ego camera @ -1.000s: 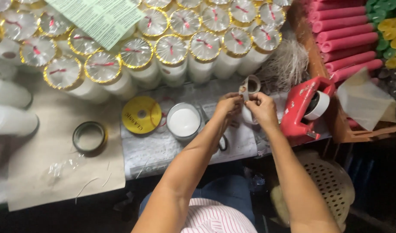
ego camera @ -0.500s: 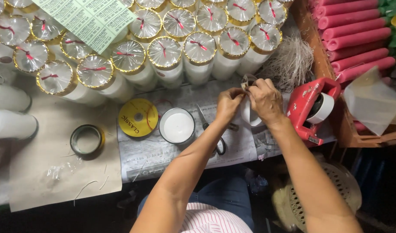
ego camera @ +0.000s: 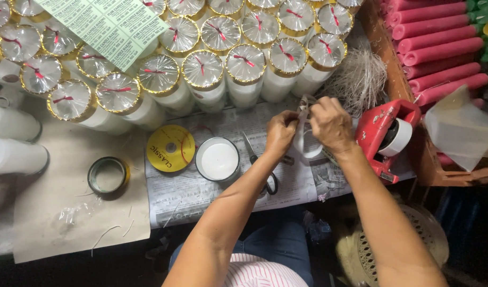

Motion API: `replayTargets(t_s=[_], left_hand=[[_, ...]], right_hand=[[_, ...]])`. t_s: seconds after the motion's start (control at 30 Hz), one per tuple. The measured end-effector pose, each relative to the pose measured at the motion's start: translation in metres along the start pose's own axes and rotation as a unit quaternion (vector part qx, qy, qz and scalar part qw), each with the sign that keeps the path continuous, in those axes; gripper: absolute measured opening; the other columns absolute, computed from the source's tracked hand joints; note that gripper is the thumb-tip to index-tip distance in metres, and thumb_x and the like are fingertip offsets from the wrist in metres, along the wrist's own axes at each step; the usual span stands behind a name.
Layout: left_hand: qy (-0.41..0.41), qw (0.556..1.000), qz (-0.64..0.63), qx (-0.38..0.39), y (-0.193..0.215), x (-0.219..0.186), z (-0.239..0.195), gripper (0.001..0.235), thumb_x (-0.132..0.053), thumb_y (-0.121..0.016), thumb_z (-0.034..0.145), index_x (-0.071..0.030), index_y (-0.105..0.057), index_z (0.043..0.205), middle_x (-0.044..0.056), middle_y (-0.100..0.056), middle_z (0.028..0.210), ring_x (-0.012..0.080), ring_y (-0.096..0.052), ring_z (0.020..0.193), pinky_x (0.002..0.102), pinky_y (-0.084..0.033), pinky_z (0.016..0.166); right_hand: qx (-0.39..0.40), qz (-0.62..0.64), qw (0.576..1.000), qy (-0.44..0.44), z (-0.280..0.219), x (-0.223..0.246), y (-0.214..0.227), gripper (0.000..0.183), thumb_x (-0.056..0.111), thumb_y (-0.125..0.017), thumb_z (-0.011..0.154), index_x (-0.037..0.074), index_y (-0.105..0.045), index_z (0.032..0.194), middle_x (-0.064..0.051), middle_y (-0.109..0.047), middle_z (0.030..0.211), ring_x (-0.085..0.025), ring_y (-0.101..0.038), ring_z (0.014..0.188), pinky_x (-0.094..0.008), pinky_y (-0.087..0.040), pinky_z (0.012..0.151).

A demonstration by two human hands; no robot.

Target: The person is decorating and packaging candles by applying labels, placing them in plastic sleeves, and tying them with string.

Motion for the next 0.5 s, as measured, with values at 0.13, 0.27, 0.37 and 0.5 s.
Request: replayTargets(t_s=[0.13,0.27,0.37,0.5], left_hand=[[0.008,1.0,0.016,-0.013,0.01,0.008,0.0,0.023,-0.016,-0.066,0.089,-0.016,-0.077,0.109,0.009,-0.078,0.097,0.0288,-0.075,0.098,0.04,-0.06,0.084],[-0.113,0.99,0.055,-0.063,0.033,-0.048,-0.041,0.04,-0.008,-0.065,0.086,0.001,-0.064,0.126,0.027,-0.068,0.104,0.0453,-0.068,0.101,0.053,-0.056,0.089],[-0.147,0.989,-0.017,-0.02,0.036,-0.055,-0.08,0.034,-0.012,-0.062,0.09,-0.009,-0.07,0.123,0.021,-0.067,0.104,0.0375,-0.065,0.098,0.047,-0.052,0.091],[0.03,0.96,-0.254,0.117,0.035,-0.02,-0.123,0.047,-0.021,-0.066,0.088,-0.014,-0.068,0.134,0.01,-0.064,0.127,0.0181,-0.062,0.099,0.03,-0.057,0.075]], right_hand=[[-0.03,0.033,0.998,-0.037,-0.002,-0.011,0.027,0.004,0.006,-0.067,0.089,0.01,-0.067,0.086,-0.005,-0.056,0.088,-0.026,-0.062,0.086,-0.036,-0.053,0.072],[-0.056,0.037,0.995,-0.069,-0.009,0.011,0.061,0.005,0.007,-0.069,0.093,0.012,-0.07,0.093,-0.004,-0.058,0.091,-0.023,-0.061,0.085,-0.034,-0.053,0.074],[-0.059,0.006,0.997,-0.049,-0.015,0.063,0.097,0.007,0.006,-0.069,0.093,0.013,-0.071,0.093,-0.002,-0.058,0.092,-0.021,-0.06,0.085,-0.032,-0.051,0.074],[-0.11,-0.042,0.993,0.022,-0.032,0.132,0.131,0.015,0.005,-0.073,0.088,0.016,-0.073,0.098,-0.002,-0.061,0.096,-0.021,-0.063,0.088,-0.032,-0.052,0.075]])
Point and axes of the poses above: each hand's wrist, its own z-axis towards the middle knuckle, its own y-axis out of the back of the hand, x = y × z, the point moved 7 cm from there along z, towards the middle knuckle
